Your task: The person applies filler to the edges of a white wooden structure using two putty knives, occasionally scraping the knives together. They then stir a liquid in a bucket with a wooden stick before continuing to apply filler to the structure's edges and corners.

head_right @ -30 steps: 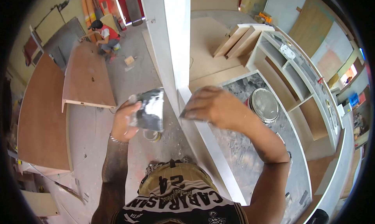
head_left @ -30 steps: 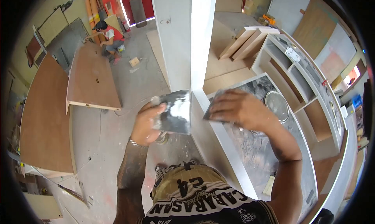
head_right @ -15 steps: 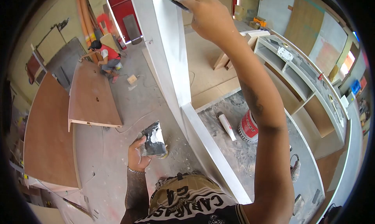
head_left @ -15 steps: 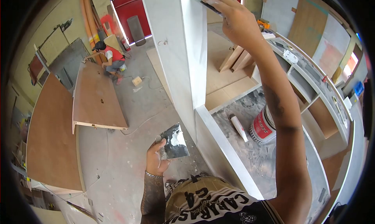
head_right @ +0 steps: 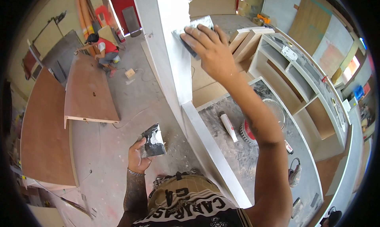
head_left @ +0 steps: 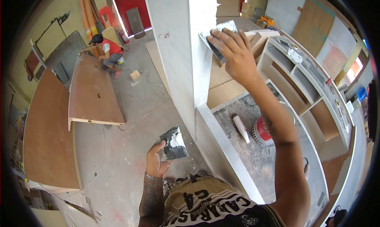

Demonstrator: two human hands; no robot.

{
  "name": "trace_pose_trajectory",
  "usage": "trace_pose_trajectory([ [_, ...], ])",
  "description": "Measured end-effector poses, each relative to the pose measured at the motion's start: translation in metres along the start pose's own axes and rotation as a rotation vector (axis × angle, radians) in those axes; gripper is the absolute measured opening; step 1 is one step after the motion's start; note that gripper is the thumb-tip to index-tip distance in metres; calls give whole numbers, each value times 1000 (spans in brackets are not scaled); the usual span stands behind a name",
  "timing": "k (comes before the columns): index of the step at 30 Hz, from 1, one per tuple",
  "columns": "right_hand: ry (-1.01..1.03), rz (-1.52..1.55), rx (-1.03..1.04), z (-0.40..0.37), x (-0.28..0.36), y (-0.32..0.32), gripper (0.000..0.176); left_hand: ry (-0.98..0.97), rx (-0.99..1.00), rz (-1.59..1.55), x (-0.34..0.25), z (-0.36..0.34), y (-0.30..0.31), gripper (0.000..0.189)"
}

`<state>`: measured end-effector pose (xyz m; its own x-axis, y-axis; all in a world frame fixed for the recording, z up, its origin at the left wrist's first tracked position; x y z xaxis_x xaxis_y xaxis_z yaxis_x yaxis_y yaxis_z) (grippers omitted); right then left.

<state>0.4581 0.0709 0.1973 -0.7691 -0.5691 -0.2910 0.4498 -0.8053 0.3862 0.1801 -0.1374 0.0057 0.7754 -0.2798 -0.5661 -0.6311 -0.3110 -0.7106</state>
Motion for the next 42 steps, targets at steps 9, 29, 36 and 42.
trace_pose_trajectory([
  [9,-83,58,71,-74,39,-38,58,42,4,-31,0,-2,-12,30],
  [29,-70,451,221,-73,51,70,73,-154,185,-109,-52,-18,-88,25],
  [36,49,-52,-365,93,-35,46,63,-235,145,147,4,-3,-56,28],
  [42,131,-47,-253,78,-26,15,52,-148,91,102,11,3,-36,29],
])
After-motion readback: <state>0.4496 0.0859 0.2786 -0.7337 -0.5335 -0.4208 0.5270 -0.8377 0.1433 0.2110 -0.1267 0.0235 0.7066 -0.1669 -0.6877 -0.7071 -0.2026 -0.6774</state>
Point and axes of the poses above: each hand's wrist, its own z-axis towards the middle knuckle, its own y-axis out of the back of the hand, x = y × z, the point moved 1 cm from there along z, towards the middle knuckle, and after that the axes turned 8 degrees about -x, right-handed, at the moved point
